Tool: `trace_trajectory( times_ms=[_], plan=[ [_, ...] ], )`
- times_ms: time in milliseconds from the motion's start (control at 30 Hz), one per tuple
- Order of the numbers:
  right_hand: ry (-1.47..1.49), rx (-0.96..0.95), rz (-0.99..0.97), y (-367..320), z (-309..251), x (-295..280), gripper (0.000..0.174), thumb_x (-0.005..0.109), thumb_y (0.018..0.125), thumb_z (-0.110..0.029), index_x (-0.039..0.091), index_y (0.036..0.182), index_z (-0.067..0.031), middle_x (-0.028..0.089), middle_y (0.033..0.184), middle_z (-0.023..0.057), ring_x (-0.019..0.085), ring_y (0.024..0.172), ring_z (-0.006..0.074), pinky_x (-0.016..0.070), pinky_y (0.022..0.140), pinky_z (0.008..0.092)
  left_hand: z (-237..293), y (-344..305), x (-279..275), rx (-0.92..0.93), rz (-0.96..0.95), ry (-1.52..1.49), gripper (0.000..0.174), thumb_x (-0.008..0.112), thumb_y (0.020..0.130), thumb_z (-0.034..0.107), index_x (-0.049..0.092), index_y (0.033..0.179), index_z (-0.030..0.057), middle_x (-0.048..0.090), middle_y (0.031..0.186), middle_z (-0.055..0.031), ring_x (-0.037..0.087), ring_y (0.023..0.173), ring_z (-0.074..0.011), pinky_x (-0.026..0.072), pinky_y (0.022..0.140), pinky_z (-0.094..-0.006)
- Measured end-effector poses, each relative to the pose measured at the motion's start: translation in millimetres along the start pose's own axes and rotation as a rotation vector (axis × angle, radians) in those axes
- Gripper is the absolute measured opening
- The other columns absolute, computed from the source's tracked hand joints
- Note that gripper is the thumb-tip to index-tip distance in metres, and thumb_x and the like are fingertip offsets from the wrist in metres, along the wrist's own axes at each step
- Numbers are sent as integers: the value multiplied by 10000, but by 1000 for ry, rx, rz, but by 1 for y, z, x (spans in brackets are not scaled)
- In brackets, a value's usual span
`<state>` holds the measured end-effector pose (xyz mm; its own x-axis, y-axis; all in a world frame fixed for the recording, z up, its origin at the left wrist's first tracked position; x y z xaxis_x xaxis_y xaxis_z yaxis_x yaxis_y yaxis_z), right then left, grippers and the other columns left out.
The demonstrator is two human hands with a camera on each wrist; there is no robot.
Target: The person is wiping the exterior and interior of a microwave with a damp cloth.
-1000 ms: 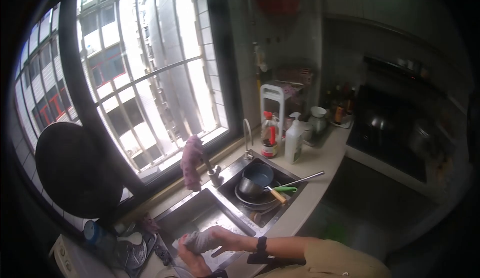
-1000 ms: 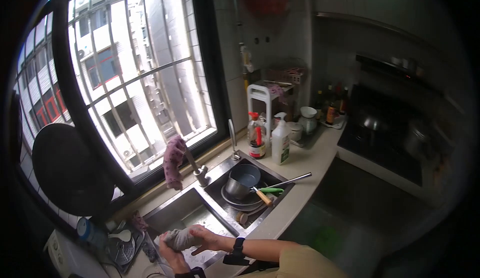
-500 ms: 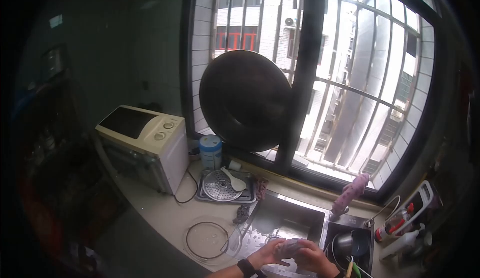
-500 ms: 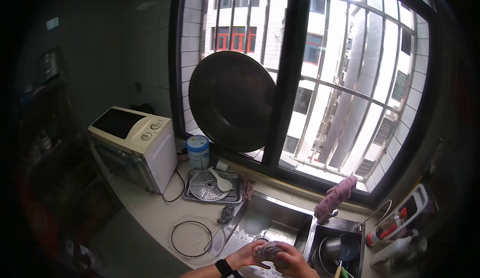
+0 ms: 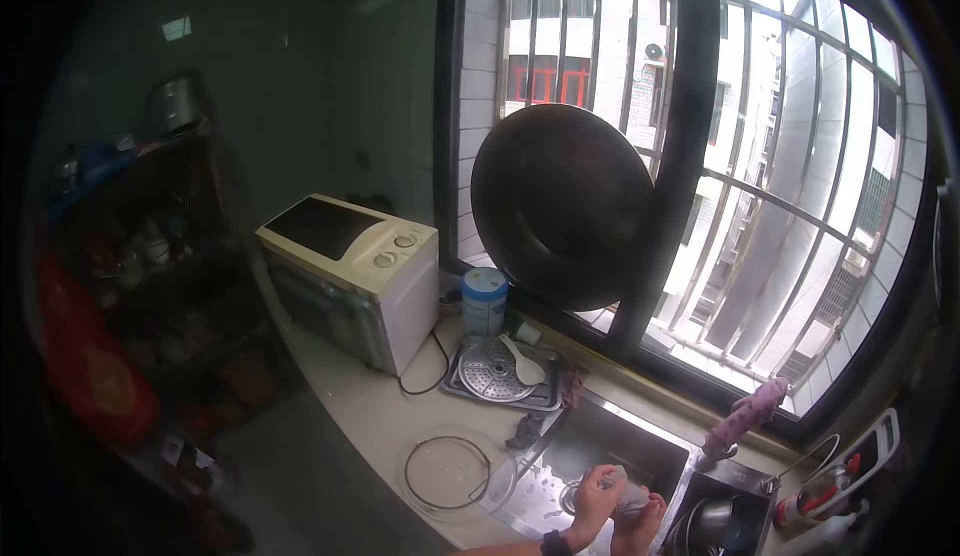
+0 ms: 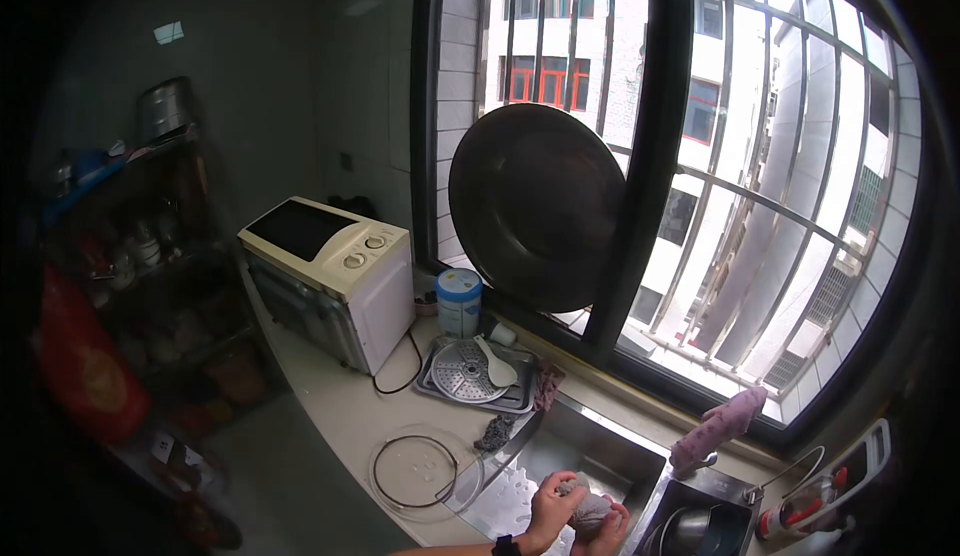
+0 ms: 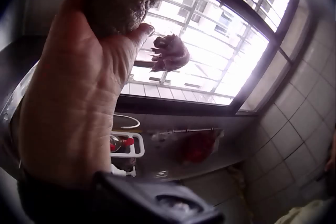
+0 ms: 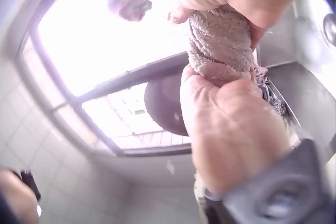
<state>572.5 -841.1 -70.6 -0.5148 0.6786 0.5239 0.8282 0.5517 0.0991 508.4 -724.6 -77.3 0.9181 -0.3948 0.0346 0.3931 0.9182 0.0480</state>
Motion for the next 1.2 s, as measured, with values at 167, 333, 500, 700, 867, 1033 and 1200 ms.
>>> trace_trajectory(
  times_ms=[167, 333, 500, 700, 867, 1033, 1200],
  plan=[
    [385, 425, 189, 5, 47, -21, 289, 436, 936, -283, 520, 1027, -22, 589, 992, 83, 578, 835, 166, 500, 756, 298, 45, -25, 11, 523, -144, 88, 181, 629, 724, 152, 630, 901, 111, 595, 959, -60, 578, 920, -243, 468, 764, -319],
    [259, 555, 57, 9, 66, -44, 249, 445, 932, -256, 530, 985, -28, 592, 969, 82, 584, 790, 166, 516, 693, 291, 34, -47, 36, 740, -445, 211, 192, 681, 657, 244, 658, 807, 127, 624, 966, -80, 553, 887, -292, 421, 840, -436],
    [28, 638, -188, 10, 40, -44, 155, 498, 826, -116, 538, 946, -27, 584, 906, 75, 578, 744, 151, 499, 602, 248, 93, -75, 27, 1089, -414, 167, 84, 667, 682, 161, 633, 741, 111, 626, 903, -79, 596, 878, -291, 479, 733, -401],
    [-387, 646, -655, 28, 32, -31, 197, 576, 734, -109, 557, 903, -9, 595, 887, 91, 580, 772, 176, 481, 648, 249, 96, -96, 26, 1264, -532, 141, 52, 638, 701, 52, 603, 738, 63, 593, 820, -86, 574, 859, -316, 469, 728, -422],
    [-640, 572, -900, 42, 66, -39, 183, 659, 738, -174, 589, 829, -32, 610, 873, 109, 597, 736, 226, 476, 644, 294, 70, -109, 31, 1383, -629, 242, 76, 632, 686, 32, 602, 740, 76, 577, 799, -72, 547, 791, -287, 445, 671, -390],
    [-737, 751, -781, 34, 67, -33, 260, 552, 843, -233, 604, 751, 4, 589, 673, 35, 533, 618, 119, 439, 567, 255, 46, -129, 35, 1583, -753, 292, 187, 673, 651, 123, 642, 833, 89, 576, 848, -73, 532, 798, -269, 415, 729, -409],
    [-925, 656, -874, 27, 62, -20, 305, 528, 834, -227, 596, 706, 41, 588, 641, 48, 519, 609, 109, 432, 562, 263, 9, -144, 36, 1693, -681, 206, 114, 579, 568, 165, 531, 586, 63, 482, 732, -110, 526, 772, -333, 428, 746, -500]
  ],
)
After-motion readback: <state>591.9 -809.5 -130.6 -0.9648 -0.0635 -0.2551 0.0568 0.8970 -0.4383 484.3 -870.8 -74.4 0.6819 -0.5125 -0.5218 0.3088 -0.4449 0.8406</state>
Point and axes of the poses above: each hand's wrist, its own y-axis towards the middle knuckle, its own x-axis out of the palm, z = x × y, the point moved 8 cm from there along y, towards the middle knuckle
